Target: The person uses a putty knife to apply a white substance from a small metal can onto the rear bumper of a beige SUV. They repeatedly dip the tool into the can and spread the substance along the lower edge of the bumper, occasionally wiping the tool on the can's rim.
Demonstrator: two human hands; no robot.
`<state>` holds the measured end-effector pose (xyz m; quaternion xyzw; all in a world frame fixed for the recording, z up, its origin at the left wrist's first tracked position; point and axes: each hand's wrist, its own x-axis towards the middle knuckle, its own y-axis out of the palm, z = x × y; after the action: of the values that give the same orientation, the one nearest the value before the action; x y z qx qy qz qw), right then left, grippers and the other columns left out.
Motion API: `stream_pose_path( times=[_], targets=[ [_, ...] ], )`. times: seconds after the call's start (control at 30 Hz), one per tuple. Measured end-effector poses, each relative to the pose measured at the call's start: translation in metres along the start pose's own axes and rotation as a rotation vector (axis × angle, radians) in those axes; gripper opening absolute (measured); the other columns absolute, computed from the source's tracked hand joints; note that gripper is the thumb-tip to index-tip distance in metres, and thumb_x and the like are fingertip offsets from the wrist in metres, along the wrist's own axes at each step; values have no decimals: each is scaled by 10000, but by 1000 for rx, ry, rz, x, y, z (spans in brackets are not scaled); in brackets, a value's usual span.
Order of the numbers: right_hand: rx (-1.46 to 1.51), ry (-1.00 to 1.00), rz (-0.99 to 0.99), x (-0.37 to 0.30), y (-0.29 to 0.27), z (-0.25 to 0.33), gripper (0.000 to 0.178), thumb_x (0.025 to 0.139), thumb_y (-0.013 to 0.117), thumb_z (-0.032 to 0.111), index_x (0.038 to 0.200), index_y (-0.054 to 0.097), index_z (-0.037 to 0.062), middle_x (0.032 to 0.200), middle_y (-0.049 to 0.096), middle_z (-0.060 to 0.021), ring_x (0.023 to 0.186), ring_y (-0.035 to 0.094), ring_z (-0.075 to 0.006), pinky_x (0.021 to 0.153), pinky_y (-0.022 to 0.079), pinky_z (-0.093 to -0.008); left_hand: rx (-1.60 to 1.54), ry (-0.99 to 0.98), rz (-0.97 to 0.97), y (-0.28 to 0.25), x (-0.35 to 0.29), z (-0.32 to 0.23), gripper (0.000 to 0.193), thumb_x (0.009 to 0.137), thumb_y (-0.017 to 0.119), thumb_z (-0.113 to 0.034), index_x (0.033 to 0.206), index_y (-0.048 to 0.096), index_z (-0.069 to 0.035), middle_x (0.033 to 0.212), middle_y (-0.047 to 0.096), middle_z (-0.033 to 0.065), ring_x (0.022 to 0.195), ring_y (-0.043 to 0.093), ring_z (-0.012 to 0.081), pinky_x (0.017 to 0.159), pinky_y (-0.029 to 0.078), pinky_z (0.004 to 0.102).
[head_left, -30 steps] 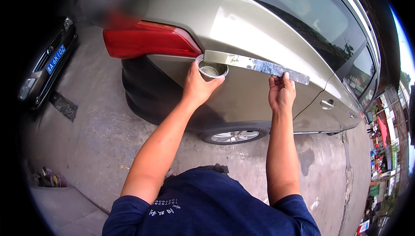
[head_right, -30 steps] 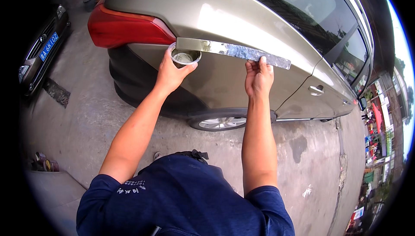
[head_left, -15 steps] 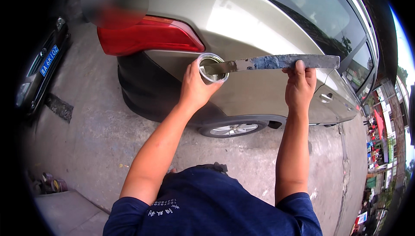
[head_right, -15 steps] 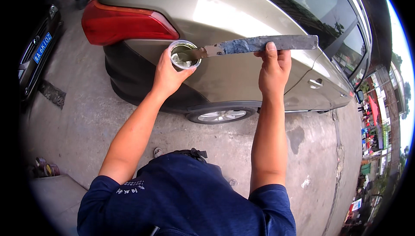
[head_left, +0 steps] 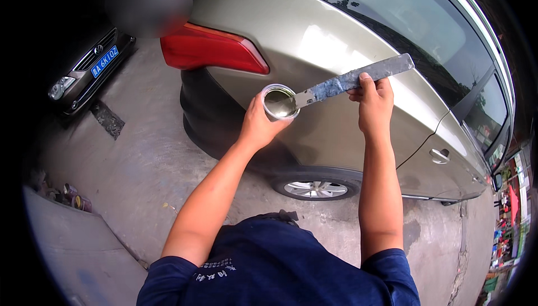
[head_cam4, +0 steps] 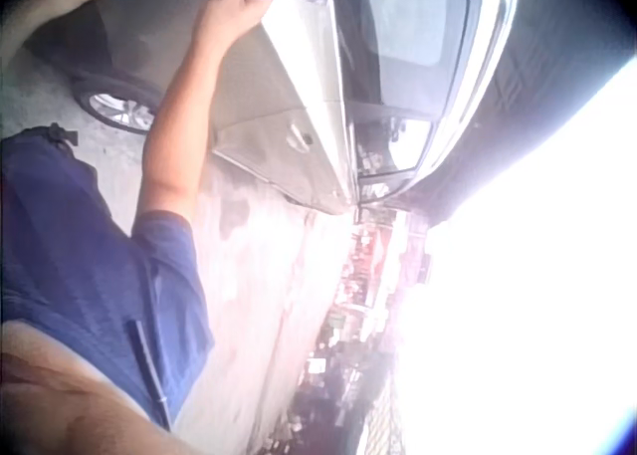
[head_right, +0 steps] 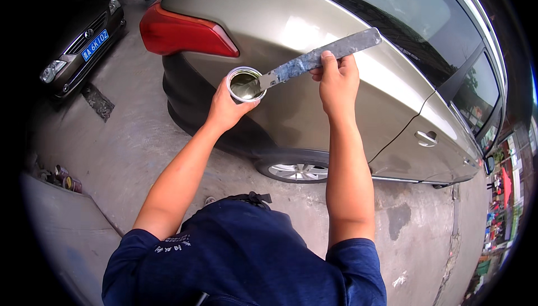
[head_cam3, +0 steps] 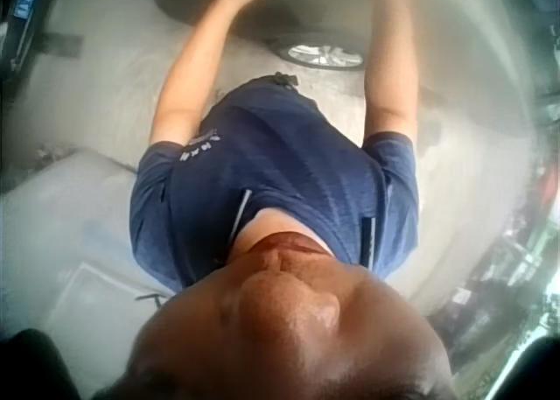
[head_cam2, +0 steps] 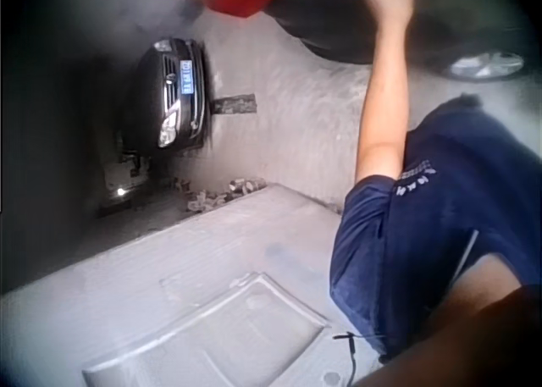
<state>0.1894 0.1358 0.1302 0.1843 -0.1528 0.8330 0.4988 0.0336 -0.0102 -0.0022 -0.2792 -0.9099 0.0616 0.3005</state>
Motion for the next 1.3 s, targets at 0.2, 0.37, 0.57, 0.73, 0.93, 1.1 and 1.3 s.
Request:
stream_pose_path(
  times=[0.2, 0.37, 0.57, 0.73, 0.93, 1.1, 1.3],
  targets=[
    [248, 52, -86, 20, -32, -22, 147, 982, 542, 139, 1006, 535, -7, 874, 623, -89, 676, 622, -149, 610, 536, -269, 21, -89, -60, 12, 8, -9, 789, 692, 842, -249, 1331, 445, -10, 1275, 550, 195, 1218, 531, 330, 1028, 434, 406],
    [455, 4, -58, 29, -45, -55, 152, 998, 540, 158, 1043, 519, 14, 915, 612, -78, 718, 620, -149, 646, 550, -278, 44, -138, -114, 20, 15, -15, 801, 702, 832, -286, 1343, 443, -4, 1300, 538, 205, 1245, 511, 333, 1049, 417, 404],
    [605, 15, -40, 26, -45, -81, 161, 1001, 544, 160, 1065, 511, 16, 914, 610, -79, 734, 626, -159, 657, 572, -280, 65, -187, -162, 24, 16, -15, 833, 703, 835, -305, 1358, 430, 13, 1327, 525, 216, 1265, 498, 339, 1059, 410, 401],
    [705, 44, -69, 22, -45, -101, 149, 1002, 552, 156, 1003, 484, 23, 882, 597, -82, 723, 633, -179, 657, 585, -304, 72, -167, -189, 26, 17, -14, 812, 715, 843, -303, 1345, 444, 17, 1297, 557, 200, 1230, 542, 312, 1035, 431, 379],
    [747, 88, -115, 14, -39, -102, 167, 1001, 556, 154, 914, 480, 33, 849, 605, -88, 737, 626, -205, 689, 573, -330, 46, -163, -179, 24, 19, -12, 804, 717, 842, -301, 1341, 445, 13, 1296, 559, 198, 1229, 543, 313, 1034, 433, 382],
    [741, 120, -154, 11, -37, -103, 175, 1000, 557, 154, 908, 477, 29, 826, 592, -93, 726, 616, -206, 687, 569, -323, 43, -173, -154, 20, 19, -14, 812, 712, 843, -299, 1345, 439, 9, 1298, 555, 199, 1231, 542, 312, 1034, 433, 385],
    [721, 123, -181, 5, -31, -95, 169, 1002, 552, 147, 902, 482, 30, 804, 586, -89, 733, 617, -207, 701, 564, -328, -37, -142, -124, 17, 21, -7, 821, 703, 843, -291, 1351, 432, 0, 1300, 549, 199, 1232, 539, 317, 1031, 433, 393]
  ],
)
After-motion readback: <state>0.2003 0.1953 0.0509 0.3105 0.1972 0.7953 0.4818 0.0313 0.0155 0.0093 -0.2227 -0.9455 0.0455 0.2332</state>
